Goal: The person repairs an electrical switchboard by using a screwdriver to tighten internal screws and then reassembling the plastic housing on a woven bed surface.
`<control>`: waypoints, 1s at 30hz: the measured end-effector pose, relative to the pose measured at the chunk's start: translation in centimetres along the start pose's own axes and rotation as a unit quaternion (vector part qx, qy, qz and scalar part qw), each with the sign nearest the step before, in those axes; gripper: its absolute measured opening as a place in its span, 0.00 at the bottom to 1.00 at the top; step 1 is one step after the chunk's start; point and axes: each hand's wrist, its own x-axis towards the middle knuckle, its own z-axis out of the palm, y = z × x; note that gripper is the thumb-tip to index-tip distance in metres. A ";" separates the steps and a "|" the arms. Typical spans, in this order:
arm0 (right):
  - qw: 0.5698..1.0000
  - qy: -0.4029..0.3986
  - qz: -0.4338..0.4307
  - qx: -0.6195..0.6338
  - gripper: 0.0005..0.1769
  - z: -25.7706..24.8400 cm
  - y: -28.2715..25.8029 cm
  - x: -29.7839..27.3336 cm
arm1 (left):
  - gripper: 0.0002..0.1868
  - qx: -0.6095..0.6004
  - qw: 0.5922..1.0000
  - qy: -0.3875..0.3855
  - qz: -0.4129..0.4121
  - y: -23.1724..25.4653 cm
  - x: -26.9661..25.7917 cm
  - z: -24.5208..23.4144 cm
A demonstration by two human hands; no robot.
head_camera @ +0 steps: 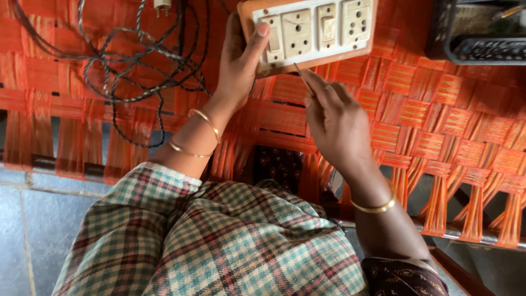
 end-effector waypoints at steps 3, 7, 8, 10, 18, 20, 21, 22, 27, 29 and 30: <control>1.000 -0.006 -0.004 -0.012 0.22 0.3 0.4 0.5 | 0.35 -0.001 1.000 0.021 0.003 -0.3 0.4 0.3; 1.000 0.017 0.007 -0.008 0.22 0.6 0.3 0.3 | 0.36 -0.044 0.999 -0.018 0.019 0.0 0.2 0.4; 1.000 0.028 0.008 0.010 0.22 0.8 0.4 0.2 | 0.38 -0.034 0.999 -0.029 0.027 0.1 0.3 0.5; 0.996 0.046 0.002 0.071 0.20 1.4 0.6 0.3 | 0.40 -0.026 0.998 -0.042 0.026 0.4 0.4 0.5; 0.925 0.010 0.160 0.345 0.23 4.3 1.8 -0.3 | 0.40 -0.051 0.997 -0.047 -0.016 1.5 0.3 0.6; 0.911 -0.005 0.169 0.376 0.23 4.3 2.5 -0.2 | 0.38 -0.031 0.998 -0.046 -0.012 1.2 0.3 0.5; 0.903 -0.014 0.174 0.393 0.23 4.3 2.7 -0.1 | 0.38 -0.021 0.999 -0.043 -0.012 1.1 0.3 0.4; 0.895 -0.019 0.184 0.405 0.22 4.1 2.8 -0.1 | 0.38 -0.023 0.999 -0.040 -0.009 0.8 0.2 0.3; 0.883 -0.021 0.206 0.422 0.22 3.9 2.7 0.1 | 0.51 -0.028 0.999 -0.036 0.015 0.5 0.3 0.4; 0.890 -0.013 0.186 0.417 0.21 4.0 2.7 0.3 | 0.54 -0.018 0.998 -0.029 0.043 0.7 0.4 0.6; 0.893 -0.010 0.177 0.414 0.21 4.1 2.7 0.2 | 0.56 -0.013 0.998 -0.026 0.055 0.7 0.3 0.7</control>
